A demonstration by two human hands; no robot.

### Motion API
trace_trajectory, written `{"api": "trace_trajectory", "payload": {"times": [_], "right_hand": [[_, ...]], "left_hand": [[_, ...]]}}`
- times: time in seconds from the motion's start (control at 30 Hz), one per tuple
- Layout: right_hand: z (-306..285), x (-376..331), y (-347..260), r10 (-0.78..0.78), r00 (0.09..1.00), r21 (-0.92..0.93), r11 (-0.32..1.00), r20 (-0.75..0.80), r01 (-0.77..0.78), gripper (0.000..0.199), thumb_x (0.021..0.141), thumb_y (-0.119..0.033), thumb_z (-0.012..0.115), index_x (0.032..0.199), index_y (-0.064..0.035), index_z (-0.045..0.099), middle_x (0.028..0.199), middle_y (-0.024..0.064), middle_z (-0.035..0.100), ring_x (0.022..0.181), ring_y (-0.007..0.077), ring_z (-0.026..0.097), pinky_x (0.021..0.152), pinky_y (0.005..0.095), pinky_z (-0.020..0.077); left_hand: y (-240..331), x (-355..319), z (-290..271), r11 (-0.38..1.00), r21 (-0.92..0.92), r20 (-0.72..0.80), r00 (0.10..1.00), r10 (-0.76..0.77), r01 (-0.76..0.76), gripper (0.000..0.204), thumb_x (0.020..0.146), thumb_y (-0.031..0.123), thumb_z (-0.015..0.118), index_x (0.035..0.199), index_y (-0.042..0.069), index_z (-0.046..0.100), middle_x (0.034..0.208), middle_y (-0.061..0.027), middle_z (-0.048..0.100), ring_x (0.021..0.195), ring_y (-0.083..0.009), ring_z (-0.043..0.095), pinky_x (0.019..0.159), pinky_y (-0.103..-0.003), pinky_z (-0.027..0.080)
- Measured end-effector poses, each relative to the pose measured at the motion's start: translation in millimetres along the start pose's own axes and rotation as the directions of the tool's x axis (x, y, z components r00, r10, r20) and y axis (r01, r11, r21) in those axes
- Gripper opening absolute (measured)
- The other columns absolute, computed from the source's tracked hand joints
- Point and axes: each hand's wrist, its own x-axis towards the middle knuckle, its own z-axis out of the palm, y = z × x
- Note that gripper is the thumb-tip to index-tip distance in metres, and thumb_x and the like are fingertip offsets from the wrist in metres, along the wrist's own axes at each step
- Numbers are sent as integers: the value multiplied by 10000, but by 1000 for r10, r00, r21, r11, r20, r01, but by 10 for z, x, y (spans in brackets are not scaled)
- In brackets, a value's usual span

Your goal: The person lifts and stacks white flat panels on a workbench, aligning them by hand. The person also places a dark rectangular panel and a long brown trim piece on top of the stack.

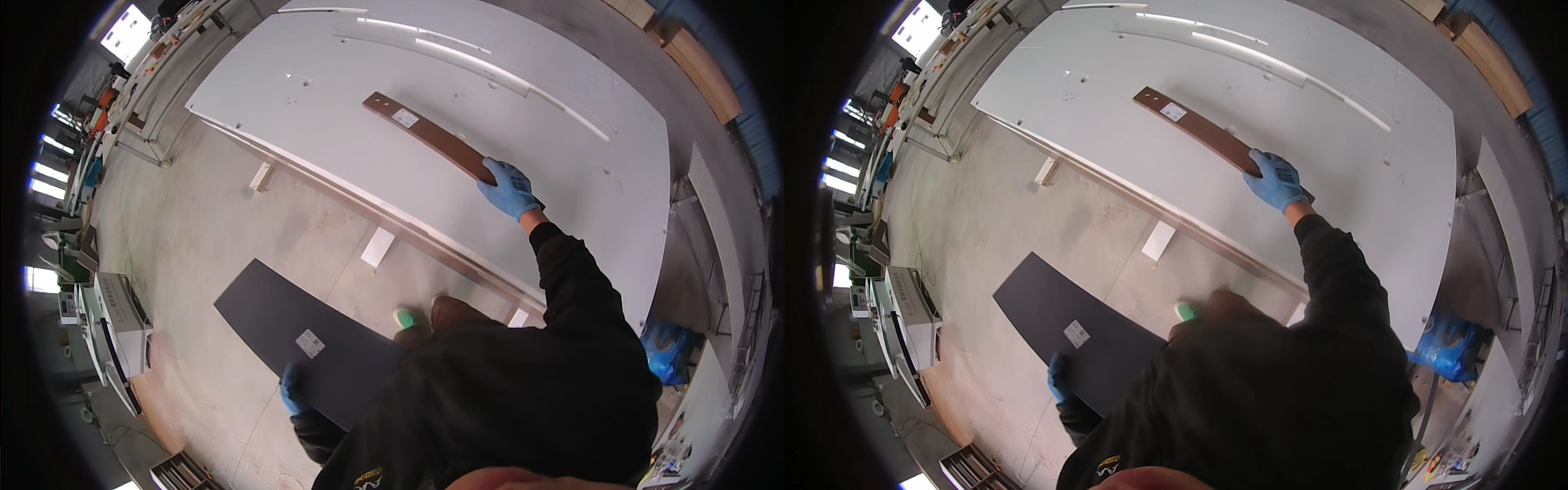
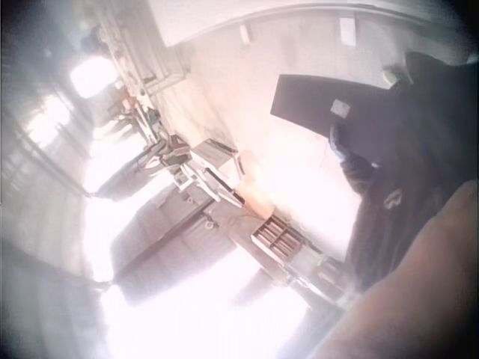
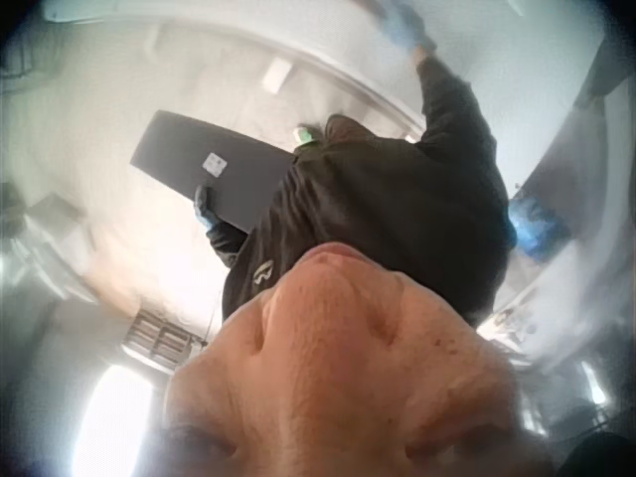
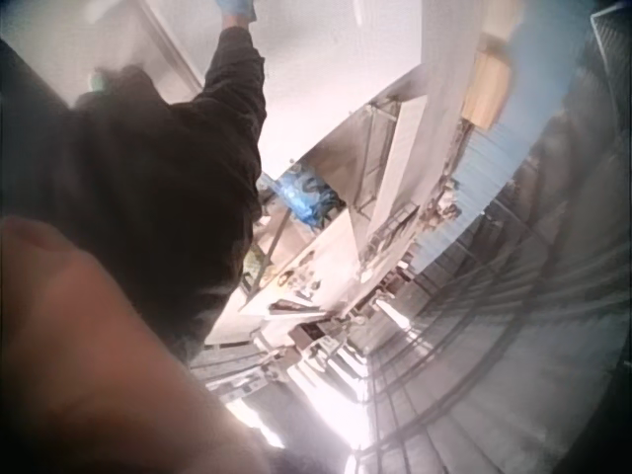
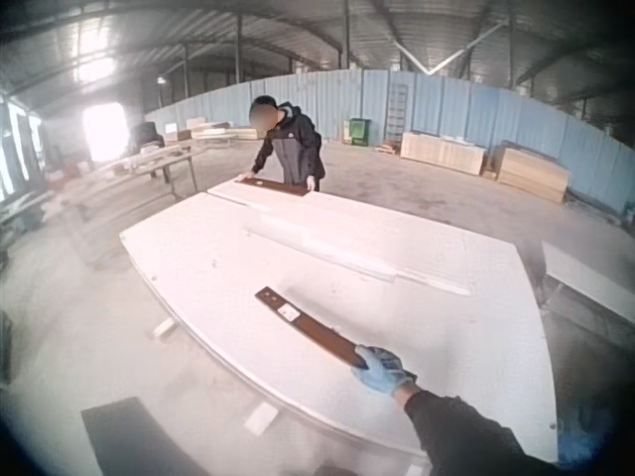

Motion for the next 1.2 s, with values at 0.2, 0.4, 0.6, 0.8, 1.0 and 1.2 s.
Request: {"api": "trace_trajectory", "payload": {"times": [0.2, 0.4, 0.6, 0.8, 1.0, 1.2], "right_hand": [[120, 853, 243, 151, 986, -108, 984, 64, -144, 510, 901, -360, 702, 1341, -128, 593, 1262, 138, 679, 1158, 364, 643, 983, 458, 524], [488, 1981, 957, -7, 997, -206, 979, -80, -9, 500, 878, -369, 713, 1315, -157, 596, 1141, 133, 693, 1066, 359, 666, 910, 476, 541], [862, 3259, 1712, -122, 986, -301, 950, -110, 84, 525, 895, -377, 687, 1361, -158, 582, 1277, 161, 631, 1213, 370, 594, 1027, 511, 470], [1041, 4073, 2264, 20, 998, -386, 923, 65, 6, 542, 937, -400, 639, 1425, -186, 540, 1321, 141, 613, 1262, 326, 572, 1043, 483, 445], [1237, 4113, 2526, 42, 992, -452, 892, 120, 17, 426, 1010, -356, 558, 1390, -167, 586, 1421, 129, 584, 1327, 312, 535, 1100, 469, 401], [1312, 4140, 2579, 37, 995, -480, 877, 95, 14, 378, 965, -274, 613, 1329, -179, 631, 1450, 101, 577, 1348, 281, 530, 1106, 450, 400]], "left_hand": [[558, 821, 285, 960, 269, 56, 997, 59, -72, 406, 1046, 289, 515, 1241, -35, 664, 1205, -149, 694, 1085, -252, 643, 990, -393, 521], [964, 1598, 947, 929, 370, 83, 996, -40, 7, 399, 1049, 270, 519, 1211, -61, 671, 1156, -151, 699, 1059, -237, 645, 972, -385, 525], [1236, 1942, 2053, 969, 219, -30, 994, -109, 113, 484, 1028, 335, 541, 1309, -50, 625, 1250, -165, 664, 1138, -274, 615, 1033, -411, 486], [1248, 2194, 2652, 964, 159, -120, 973, -197, 215, 552, 1001, 344, 554, 1394, -44, 555, 1318, -180, 626, 1191, -303, 592, 1065, -436, 458], [1294, 2372, 2897, 948, 221, -164, 967, -196, 229, 538, 990, 343, 574, 1366, -41, 580, 1287, -177, 638, 1180, -293, 593, 1056, -431, 461], [1297, 2630, 2679, 947, 243, -109, 976, -189, 210, 453, 1006, 320, 562, 1275, -36, 642, 1212, -159, 675, 1123, -256, 611, 1029, -413, 476]]}}
